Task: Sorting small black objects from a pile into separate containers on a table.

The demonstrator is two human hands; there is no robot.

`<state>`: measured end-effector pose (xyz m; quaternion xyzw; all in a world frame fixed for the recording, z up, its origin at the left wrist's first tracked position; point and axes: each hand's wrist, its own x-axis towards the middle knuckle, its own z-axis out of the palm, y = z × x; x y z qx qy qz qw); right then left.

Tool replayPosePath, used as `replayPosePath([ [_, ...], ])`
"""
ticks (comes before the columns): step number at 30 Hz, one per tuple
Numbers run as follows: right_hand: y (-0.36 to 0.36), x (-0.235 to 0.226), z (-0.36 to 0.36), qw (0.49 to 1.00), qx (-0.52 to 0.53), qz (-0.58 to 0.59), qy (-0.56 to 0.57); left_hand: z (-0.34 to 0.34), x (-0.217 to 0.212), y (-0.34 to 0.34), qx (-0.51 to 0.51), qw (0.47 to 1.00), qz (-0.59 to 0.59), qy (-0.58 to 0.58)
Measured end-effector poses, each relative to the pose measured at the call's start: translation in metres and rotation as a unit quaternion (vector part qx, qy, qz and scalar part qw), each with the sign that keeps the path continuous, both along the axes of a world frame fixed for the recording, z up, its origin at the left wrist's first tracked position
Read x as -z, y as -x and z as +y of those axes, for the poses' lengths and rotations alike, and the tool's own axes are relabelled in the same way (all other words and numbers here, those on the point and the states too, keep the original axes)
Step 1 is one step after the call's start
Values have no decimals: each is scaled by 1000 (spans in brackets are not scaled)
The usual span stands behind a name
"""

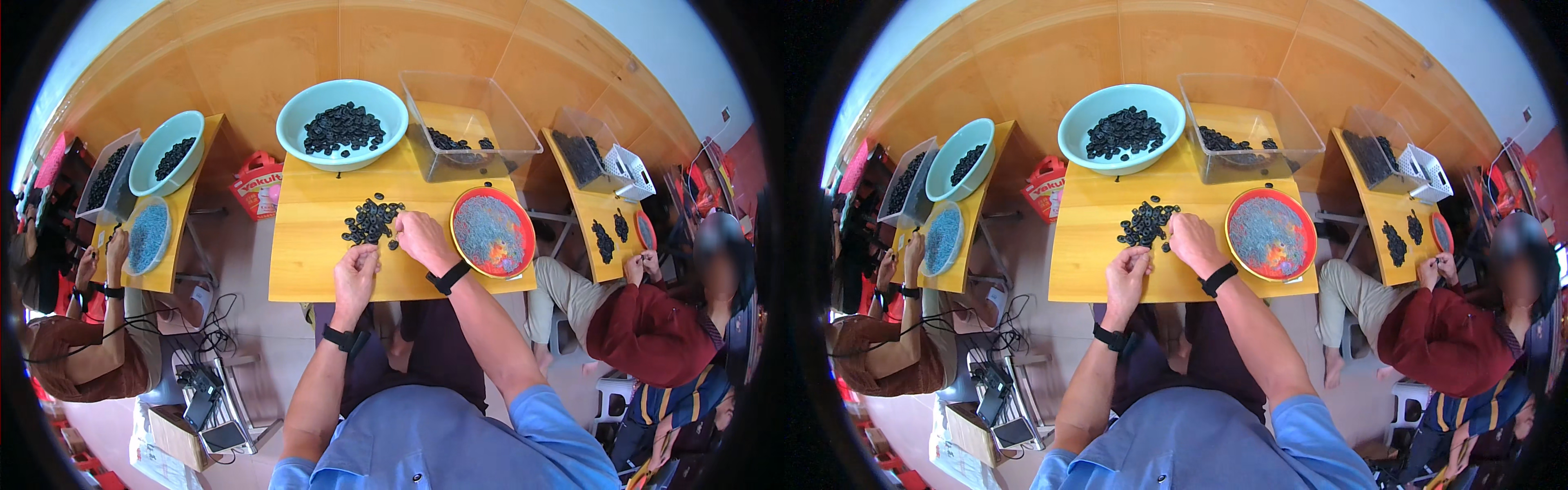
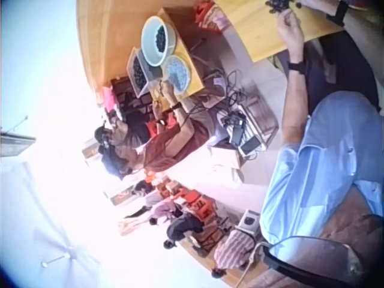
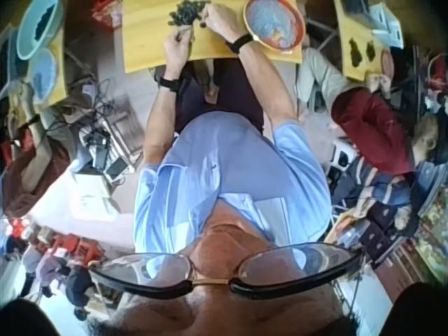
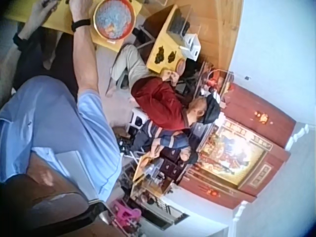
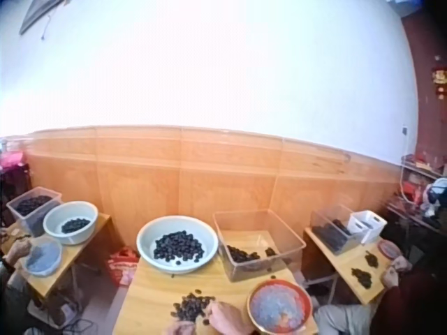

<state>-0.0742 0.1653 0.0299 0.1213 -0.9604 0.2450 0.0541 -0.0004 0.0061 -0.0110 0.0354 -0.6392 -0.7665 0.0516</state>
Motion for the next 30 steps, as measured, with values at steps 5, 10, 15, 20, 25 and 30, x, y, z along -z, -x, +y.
replayPosePath([
  [5, -16, -7, 6, 986, 12, -74, 151, 3, 3, 1, 14, 999, -4, 37],
  [10, -45, 2, -3, 861, -5, -240, 449, -5, 4, 2, 28, 999, -19, 36],
  [15, -56, 12, -2, 851, 15, -209, 482, -4, -1, 4, 63, 998, -15, 8],
  [20, -60, 18, 0, 849, 11, -208, 486, -2, 4, 5, 69, 997, -6, 16],
  [25, -94, -41, -4, 898, -25, -10, 439, -8, 1, 0, 37, 999, -19, 15],
  [30, -286, -88, 55, 944, -178, 68, 268, 3, 5, 0, 63, 997, -37, -27],
])
